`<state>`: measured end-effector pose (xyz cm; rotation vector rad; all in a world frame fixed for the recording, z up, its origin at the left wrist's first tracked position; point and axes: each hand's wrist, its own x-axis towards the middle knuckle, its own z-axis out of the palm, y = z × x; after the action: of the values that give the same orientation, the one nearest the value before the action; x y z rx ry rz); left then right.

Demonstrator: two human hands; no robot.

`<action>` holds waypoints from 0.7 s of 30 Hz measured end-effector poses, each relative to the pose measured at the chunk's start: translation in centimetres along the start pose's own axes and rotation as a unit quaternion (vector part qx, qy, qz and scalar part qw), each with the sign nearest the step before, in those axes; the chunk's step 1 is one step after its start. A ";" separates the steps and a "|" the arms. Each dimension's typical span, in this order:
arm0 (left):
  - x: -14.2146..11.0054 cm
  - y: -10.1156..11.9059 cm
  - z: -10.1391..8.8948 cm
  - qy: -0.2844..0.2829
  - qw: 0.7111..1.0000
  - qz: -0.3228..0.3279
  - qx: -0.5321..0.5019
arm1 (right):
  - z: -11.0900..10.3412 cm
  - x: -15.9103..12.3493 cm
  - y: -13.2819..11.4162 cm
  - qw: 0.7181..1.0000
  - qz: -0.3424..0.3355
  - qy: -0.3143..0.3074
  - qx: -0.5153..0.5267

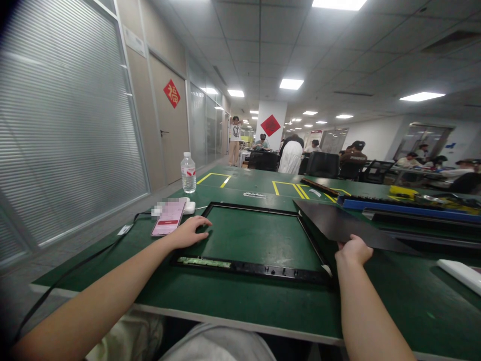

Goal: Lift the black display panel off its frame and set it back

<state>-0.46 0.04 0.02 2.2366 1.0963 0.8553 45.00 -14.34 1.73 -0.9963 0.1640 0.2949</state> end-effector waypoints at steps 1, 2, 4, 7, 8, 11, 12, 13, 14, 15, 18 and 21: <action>0.0 0.0 0.0 0.002 1.000 -0.002 -0.005 | 0.0 0.1 0.0 1.000 0.003 0.016 -0.004; 0.0 0.0 0.0 0.003 1.000 -0.005 -0.009 | 0.0 0.2 0.1 0.999 0.006 0.031 -0.008; 0.0 -0.1 0.0 0.003 1.000 -0.008 -0.008 | 0.1 0.3 0.2 0.999 0.018 0.040 -0.011; 0.0 -0.3 0.1 0.000 1.000 -0.003 0.001 | 0.1 0.7 0.4 0.998 0.032 0.048 -0.013; 0.0 -0.3 0.1 0.000 1.000 0.000 0.004 | 0.1 0.8 0.5 0.998 0.038 0.050 -0.015; 0.0 -0.6 0.1 -0.002 1.000 0.006 0.012 | -0.1 1.3 0.6 0.996 0.062 0.053 -0.021; 0.0 -0.7 0.2 -0.004 1.000 0.008 0.017 | -0.2 1.4 0.5 0.996 0.074 0.051 -0.024; 0.1 -0.7 0.2 -0.008 1.000 0.010 0.024 | -0.3 1.6 0.5 0.995 0.087 0.046 -0.027; 0.1 -0.8 0.3 -0.012 0.999 0.013 0.032 | -0.4 1.8 0.4 0.994 0.101 0.039 -0.029; 0.1 -0.9 0.3 -0.016 0.999 0.016 0.040 | -0.5 2.0 0.4 0.992 0.114 0.030 -0.032; 0.1 -1.0 0.5 -0.026 0.998 0.026 0.056 | -0.9 2.7 0.4 0.990 0.137 -0.002 -0.039; 0.1 -0.9 0.5 -0.036 0.996 0.032 0.069 | -1.0 3.4 0.6 0.990 0.118 -0.073 -0.032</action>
<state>-0.47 0.54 -0.90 2.4072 1.0855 0.7383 48.07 -14.33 -0.22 -1.0166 0.1404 0.5908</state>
